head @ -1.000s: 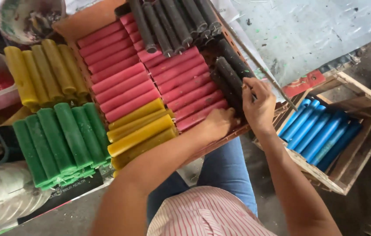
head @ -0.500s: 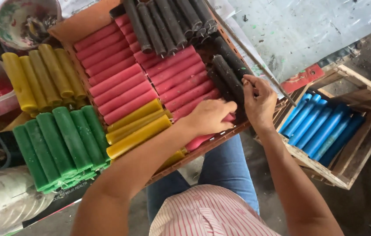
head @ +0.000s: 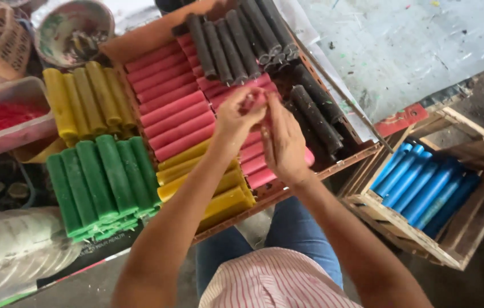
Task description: Organizing and arranging colored candles into a wooden tray for packaging or display.
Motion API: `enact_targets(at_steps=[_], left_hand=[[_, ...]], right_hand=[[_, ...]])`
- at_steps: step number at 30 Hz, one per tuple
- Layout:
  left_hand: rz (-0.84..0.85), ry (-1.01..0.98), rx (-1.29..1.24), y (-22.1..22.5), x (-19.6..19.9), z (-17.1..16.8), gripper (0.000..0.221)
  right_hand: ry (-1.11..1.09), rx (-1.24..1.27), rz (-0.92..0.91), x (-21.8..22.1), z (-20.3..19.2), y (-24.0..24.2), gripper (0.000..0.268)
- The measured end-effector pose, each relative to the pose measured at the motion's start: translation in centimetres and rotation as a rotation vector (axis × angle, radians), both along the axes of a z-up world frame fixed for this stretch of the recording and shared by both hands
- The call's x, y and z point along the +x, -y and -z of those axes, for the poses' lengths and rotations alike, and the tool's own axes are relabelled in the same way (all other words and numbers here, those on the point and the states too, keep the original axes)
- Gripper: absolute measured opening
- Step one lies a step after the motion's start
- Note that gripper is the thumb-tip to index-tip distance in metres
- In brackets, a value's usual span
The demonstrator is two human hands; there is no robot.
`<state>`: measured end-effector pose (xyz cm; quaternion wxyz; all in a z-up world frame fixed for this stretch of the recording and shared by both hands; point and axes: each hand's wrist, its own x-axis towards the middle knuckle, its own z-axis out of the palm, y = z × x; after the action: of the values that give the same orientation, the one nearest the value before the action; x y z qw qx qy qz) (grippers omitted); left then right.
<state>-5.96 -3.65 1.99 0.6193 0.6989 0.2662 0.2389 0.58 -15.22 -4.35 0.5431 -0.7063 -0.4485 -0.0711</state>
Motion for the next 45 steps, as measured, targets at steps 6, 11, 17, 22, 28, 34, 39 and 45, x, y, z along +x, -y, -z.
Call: enact_targets(at_steps=[6,11,17,22,28,34,39,45], left_hand=[[-0.323,0.105,-0.068,-6.8,-2.7,-1.3,0.033],[-0.348,0.214,-0.165,-3.6,-1.1,-2.6,0.031],[-0.342,0.362,-0.181,-1.9,3.9,-1.2,0.022],[-0.263,0.369,-0.48,-1.8,7.0,-0.8,0.023],[-0.09,0.549,-1.044,-6.8,9.3,5.1,0.007],[-0.118,0.35,-0.654,3.8,3.9,-1.7,0.03],[0.113,0.357,0.617,10.1,-1.7,-2.3,0.068],[-0.071,0.296,0.724,9.5,-2.1,0.7,0.07]], right_hand=[[0.271,-0.641,-0.011,3.5,-1.4,4.9,0.07],[0.501,-0.502,0.214,4.2,-5.6,4.5,0.095],[0.092,-0.48,0.057,4.3,2.7,2.1,0.053],[-0.788,-0.071,-0.202,-3.5,-3.1,2.4,0.028],[-1.171,0.292,-0.568,-0.7,-1.7,4.4,0.023],[-0.833,0.147,-0.466,0.5,-4.5,4.6,0.022],[-0.337,0.055,-0.327,5.4,4.0,5.5,0.048],[-0.454,0.117,-0.274,2.4,4.1,4.7,0.028]])
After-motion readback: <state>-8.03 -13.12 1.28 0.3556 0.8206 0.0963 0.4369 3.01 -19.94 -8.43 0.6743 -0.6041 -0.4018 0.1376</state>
